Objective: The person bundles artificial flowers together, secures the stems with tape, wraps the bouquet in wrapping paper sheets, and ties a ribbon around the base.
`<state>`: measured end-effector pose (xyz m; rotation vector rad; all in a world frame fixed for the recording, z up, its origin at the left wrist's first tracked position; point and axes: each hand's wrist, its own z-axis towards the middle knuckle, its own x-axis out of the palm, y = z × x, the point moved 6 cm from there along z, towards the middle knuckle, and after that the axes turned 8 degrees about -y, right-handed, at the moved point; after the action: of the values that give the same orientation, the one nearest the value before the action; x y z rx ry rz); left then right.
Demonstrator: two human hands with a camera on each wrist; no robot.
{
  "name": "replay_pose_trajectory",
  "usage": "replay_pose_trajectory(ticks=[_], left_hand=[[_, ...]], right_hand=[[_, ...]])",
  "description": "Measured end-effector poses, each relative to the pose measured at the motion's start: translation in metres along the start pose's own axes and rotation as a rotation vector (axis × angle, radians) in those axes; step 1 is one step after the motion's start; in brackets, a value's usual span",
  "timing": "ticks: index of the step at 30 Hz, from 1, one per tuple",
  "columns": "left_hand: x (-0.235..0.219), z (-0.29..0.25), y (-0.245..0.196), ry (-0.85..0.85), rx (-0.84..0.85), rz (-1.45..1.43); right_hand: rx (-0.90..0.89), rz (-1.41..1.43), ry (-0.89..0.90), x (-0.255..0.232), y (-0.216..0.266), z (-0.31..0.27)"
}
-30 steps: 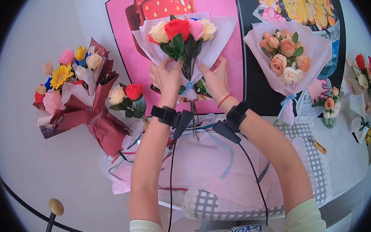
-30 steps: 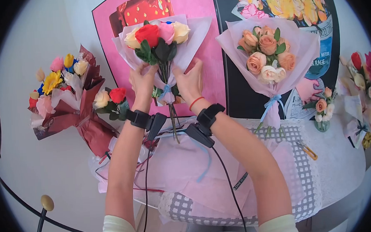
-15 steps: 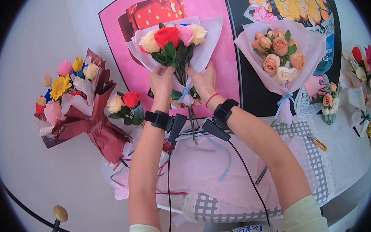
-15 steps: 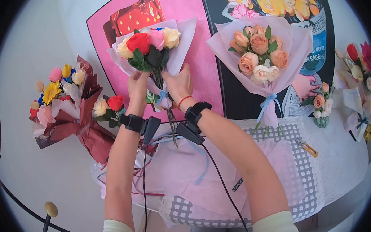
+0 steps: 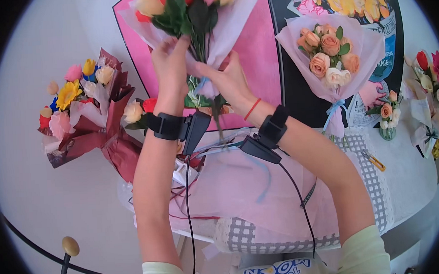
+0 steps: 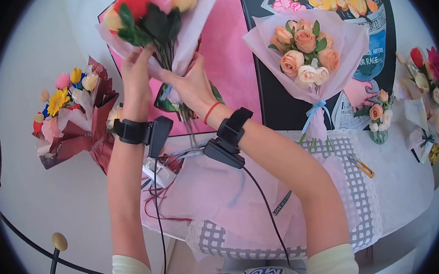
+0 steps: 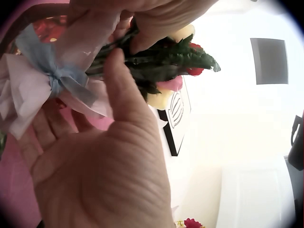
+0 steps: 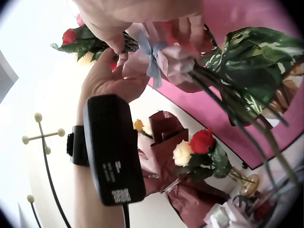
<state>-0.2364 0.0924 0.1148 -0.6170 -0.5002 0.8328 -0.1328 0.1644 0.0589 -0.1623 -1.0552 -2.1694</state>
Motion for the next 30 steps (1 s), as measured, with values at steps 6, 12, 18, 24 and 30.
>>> replay_pose_trajectory(ticks=[6,12,18,24,30], left_hand=[[0.005,-0.035,-0.040,0.081,-0.043,-0.322],[-0.010,-0.114,-0.081,0.417,-0.089,-0.141],[-0.033,-0.197,-0.075,0.981,-0.146,0.034],[-0.031,-0.261,-0.065,1.593,-0.162,0.185],[-0.015,-0.253,-0.039,1.411,-0.067,0.332]], right_hand=[[0.195,-0.066,0.178,-0.009,0.029,-0.033],[0.140,-0.217,0.267,-0.069,0.092,-0.066],[0.365,-0.450,0.545,-0.156,0.125,-0.089],[0.760,-0.688,0.574,-0.262,0.131,-0.111],[1.027,-0.812,0.644,-0.327,0.118,-0.126]])
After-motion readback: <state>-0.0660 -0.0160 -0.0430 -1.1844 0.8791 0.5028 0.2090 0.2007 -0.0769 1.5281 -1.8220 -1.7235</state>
